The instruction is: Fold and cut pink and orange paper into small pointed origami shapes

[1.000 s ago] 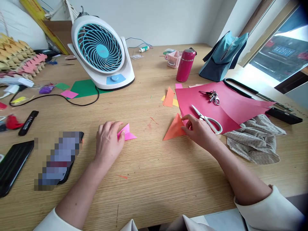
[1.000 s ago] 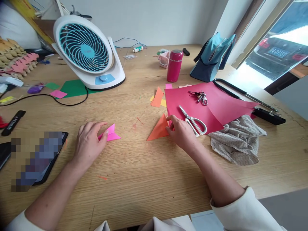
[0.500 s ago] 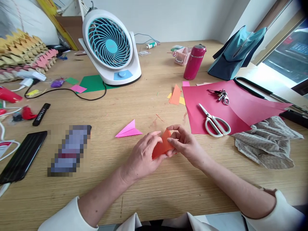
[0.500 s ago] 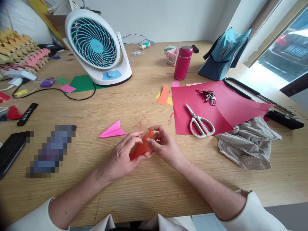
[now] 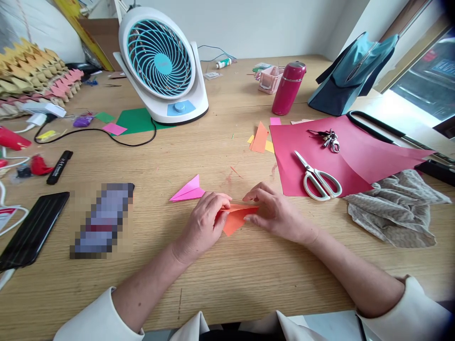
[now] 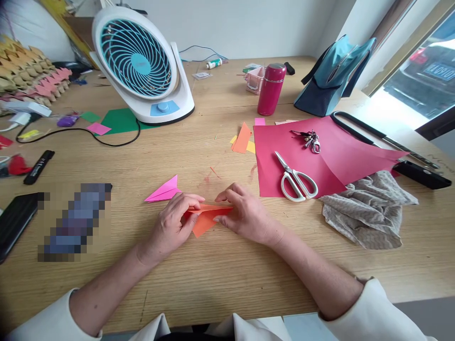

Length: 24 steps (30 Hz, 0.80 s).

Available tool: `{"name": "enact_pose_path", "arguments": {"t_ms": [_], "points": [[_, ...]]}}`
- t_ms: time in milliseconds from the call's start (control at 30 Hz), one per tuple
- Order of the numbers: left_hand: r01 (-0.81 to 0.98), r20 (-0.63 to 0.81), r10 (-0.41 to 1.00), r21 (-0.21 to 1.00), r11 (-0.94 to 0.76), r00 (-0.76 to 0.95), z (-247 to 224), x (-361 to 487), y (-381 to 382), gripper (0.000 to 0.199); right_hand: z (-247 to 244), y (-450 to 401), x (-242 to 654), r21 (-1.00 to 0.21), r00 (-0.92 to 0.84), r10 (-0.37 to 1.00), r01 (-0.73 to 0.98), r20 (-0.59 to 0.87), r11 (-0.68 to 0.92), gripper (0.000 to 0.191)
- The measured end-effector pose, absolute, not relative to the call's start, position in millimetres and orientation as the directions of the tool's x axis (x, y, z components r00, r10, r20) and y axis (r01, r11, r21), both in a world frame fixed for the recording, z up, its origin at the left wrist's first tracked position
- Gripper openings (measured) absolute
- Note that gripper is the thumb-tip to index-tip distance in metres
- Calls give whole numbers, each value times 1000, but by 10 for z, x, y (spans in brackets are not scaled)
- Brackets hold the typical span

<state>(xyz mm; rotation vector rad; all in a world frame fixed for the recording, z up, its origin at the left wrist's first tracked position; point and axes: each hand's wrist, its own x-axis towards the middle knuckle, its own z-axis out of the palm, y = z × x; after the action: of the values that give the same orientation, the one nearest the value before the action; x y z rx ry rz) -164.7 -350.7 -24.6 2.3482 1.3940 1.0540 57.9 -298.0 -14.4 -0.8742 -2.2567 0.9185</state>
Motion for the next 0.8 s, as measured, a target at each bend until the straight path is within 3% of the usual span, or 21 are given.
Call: {"name": "enact_pose_path", "arguments": {"t_ms": [200,333,433,567,800], "points": [[672,337,871,554,-491,359,-260,-1648,-3534,35,-182,-2976,551,-562,-724,656,458,214,689,6],[727,292,872,482,-489,394,-236,-1616,-3553,13,-161,-2965,558,-558,-744,638,449,200,698,7],[746,305,872,454,-487,383,-229,-1591,-3559,9,-150,-2970,560,-568,-746,632,434,209,700,8],[740,317,880,481,-471,354,-222,-1580,-3556,14,-128,-2995,562,-630,-716,670,432,195,645,11],[696,308,909,587,-414,281,-195,-1605,-3563,11,-184,-3030,571,-834,-636,767,377,83,403,9]]}}
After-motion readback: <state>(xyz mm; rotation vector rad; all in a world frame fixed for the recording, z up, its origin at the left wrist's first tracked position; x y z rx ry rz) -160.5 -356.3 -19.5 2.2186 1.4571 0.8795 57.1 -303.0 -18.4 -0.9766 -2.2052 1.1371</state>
